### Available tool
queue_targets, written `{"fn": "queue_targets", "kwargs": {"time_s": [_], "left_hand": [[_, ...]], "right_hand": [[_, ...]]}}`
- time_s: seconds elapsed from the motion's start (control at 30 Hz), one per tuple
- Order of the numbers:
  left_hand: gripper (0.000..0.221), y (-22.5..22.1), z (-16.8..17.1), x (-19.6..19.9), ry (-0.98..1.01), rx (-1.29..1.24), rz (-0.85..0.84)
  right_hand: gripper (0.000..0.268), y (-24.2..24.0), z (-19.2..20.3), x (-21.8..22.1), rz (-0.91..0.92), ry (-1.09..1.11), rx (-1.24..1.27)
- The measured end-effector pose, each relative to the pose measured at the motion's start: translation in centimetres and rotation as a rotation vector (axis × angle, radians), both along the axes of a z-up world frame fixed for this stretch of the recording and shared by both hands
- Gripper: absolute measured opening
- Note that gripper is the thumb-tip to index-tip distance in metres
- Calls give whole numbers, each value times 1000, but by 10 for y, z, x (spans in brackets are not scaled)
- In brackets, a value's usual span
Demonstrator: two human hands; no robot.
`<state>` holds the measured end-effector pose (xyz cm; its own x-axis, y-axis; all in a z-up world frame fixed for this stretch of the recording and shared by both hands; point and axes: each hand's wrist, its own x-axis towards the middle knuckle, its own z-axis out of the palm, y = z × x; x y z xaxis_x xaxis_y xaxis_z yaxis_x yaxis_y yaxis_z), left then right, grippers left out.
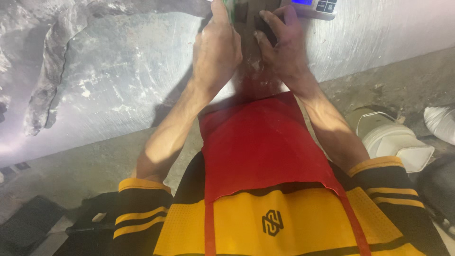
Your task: The person rolls out a long piece of dark dough by hand on a floured surface, then cuts it into small individual portions using a green scraper tool and weighs the pieces on a digital scale.
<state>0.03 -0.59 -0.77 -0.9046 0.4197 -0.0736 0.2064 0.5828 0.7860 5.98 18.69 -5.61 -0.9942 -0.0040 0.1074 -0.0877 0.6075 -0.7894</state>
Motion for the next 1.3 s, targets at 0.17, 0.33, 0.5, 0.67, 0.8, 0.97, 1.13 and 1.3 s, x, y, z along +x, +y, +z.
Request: {"fn": "queue_targets", "kwargs": {"time_s": [0.17,0.33,0.5,0.67,0.8,0.97,1.13,1.3], "left_hand": [[34,14,-14,-16,174,-65,9],[42,-19,16,-10,114,31,74],[49,-20,12,-7,82,15,52],[47,-22,3,-5,96,23,31],[44,-17,0,-1,78,35,54],[29,-8,0,-22,-97,3,63],[42,-35,13,-17,100,2,137],[43,-36,3,-13,161,-95,106]], "right_hand": [[42,0,2,-1,0,36,32],[43,-2,11,0,-14,52,43],[39,-6,12,0,-37,16,16],[40,-6,15,-1,-28,35,14],[40,-5,12,-1,-21,47,26],[37,-2,7,-3,-27,21,14],[44,1,3,2,-16,17,39],[48,-2,7,3,5,41,76]]}}
